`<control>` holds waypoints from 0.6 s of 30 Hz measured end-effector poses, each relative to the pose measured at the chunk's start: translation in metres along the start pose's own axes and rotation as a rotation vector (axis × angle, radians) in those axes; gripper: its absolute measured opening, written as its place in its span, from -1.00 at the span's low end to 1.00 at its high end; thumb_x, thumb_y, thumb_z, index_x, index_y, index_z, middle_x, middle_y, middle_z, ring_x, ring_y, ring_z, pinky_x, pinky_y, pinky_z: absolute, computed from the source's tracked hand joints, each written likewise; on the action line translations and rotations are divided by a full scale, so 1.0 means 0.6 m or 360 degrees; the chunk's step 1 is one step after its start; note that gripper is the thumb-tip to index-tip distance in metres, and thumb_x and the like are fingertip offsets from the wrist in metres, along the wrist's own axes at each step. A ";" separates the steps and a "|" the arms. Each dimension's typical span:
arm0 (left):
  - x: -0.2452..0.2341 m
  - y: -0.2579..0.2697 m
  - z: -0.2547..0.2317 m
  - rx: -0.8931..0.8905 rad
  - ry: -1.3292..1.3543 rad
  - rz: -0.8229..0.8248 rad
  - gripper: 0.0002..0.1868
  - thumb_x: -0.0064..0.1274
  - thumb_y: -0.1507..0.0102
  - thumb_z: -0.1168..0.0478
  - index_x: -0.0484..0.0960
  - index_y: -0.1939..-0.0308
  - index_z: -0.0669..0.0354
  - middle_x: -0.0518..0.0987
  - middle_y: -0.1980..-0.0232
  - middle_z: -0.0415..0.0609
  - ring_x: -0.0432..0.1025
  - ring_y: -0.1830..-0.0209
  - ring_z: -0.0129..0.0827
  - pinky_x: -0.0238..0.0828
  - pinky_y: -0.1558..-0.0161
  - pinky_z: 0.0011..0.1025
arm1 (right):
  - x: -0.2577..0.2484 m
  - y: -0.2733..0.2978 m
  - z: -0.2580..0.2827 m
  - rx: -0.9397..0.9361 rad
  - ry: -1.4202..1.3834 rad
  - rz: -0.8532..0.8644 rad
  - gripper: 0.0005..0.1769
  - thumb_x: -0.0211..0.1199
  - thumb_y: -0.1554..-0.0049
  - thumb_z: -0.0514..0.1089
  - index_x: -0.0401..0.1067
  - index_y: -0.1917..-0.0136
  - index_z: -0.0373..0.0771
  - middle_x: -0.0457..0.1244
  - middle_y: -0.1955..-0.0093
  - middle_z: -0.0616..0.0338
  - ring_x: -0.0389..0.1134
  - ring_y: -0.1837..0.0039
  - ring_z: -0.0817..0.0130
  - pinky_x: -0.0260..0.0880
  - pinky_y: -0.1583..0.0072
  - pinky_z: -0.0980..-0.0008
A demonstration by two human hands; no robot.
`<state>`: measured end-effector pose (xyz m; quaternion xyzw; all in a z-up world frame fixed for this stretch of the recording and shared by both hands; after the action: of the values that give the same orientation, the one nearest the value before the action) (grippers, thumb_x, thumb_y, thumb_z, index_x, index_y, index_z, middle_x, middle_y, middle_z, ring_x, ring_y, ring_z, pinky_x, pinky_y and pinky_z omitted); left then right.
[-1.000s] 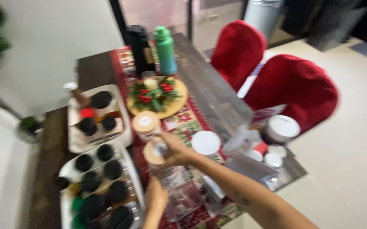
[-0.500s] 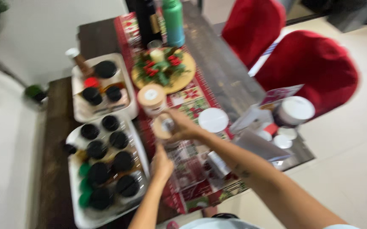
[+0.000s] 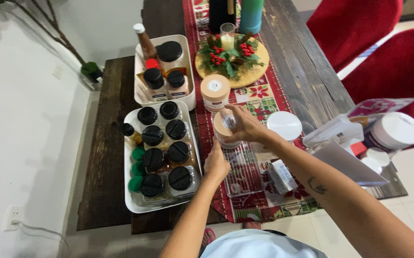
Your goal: The person opens and closes several small containers and jars on a table, then places them into a clear plastic organizer. The person also handles a white pouch and a small red-lidded container, arranging items on the table.
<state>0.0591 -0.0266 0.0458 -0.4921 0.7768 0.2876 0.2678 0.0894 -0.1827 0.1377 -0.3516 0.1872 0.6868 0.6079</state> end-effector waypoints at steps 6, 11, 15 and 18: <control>-0.007 0.007 -0.006 0.0045 0.0007 -0.0012 0.02 -0.05 -0.08 0.45 -0.18 -0.58 0.31 0.40 -0.35 0.38 0.47 -0.16 0.18 0.42 -0.14 -0.01 | -0.004 0.007 0.017 -0.0084 0.0083 -0.0038 0.33 0.64 0.29 0.10 -0.03 -0.56 -0.28 0.09 -0.44 -0.24 0.09 -0.51 -0.13 0.10 -0.48 0.07; -0.001 0.008 -0.003 -0.0005 -0.0046 0.0046 0.03 -0.05 -0.10 0.43 -0.24 -0.58 0.27 0.30 -0.44 0.33 0.46 -0.15 0.20 0.43 -0.12 0.00 | 0.003 0.021 0.006 -0.0004 -0.0021 -0.0090 0.37 0.62 0.27 0.11 -0.08 -0.58 -0.35 0.02 -0.48 -0.31 0.08 -0.52 -0.11 0.11 -0.47 0.10; -0.006 0.007 -0.005 -0.0047 -0.0078 0.0068 0.03 -0.05 -0.11 0.42 -0.23 -0.59 0.22 0.34 -0.43 0.29 0.46 -0.17 0.20 0.40 -0.16 0.01 | 0.010 0.018 -0.005 -0.0029 0.0003 -0.0118 0.40 0.62 0.26 0.11 -0.13 -0.59 -0.38 0.02 -0.48 -0.33 0.06 -0.53 -0.14 0.08 -0.49 0.07; -0.015 0.007 -0.012 -0.0053 -0.0134 0.0122 0.04 -0.03 -0.11 0.42 -0.25 -0.59 0.24 0.36 -0.41 0.29 0.46 -0.18 0.20 0.40 -0.18 0.00 | 0.010 0.017 -0.007 -0.0112 0.0048 -0.0129 0.40 0.63 0.24 0.10 -0.16 -0.59 -0.39 0.02 -0.48 -0.35 0.05 -0.54 -0.17 0.04 -0.51 0.02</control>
<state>0.0577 -0.0250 0.0579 -0.4540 0.7782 0.3309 0.2807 0.0803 -0.1832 0.1289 -0.3904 0.1575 0.6625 0.6197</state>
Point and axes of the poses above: each hand's wrist, its own y-axis away from the middle knuckle, its own x-axis out of the palm, z = x × y, the point moved 7 cm from there along -y, towards the middle knuckle
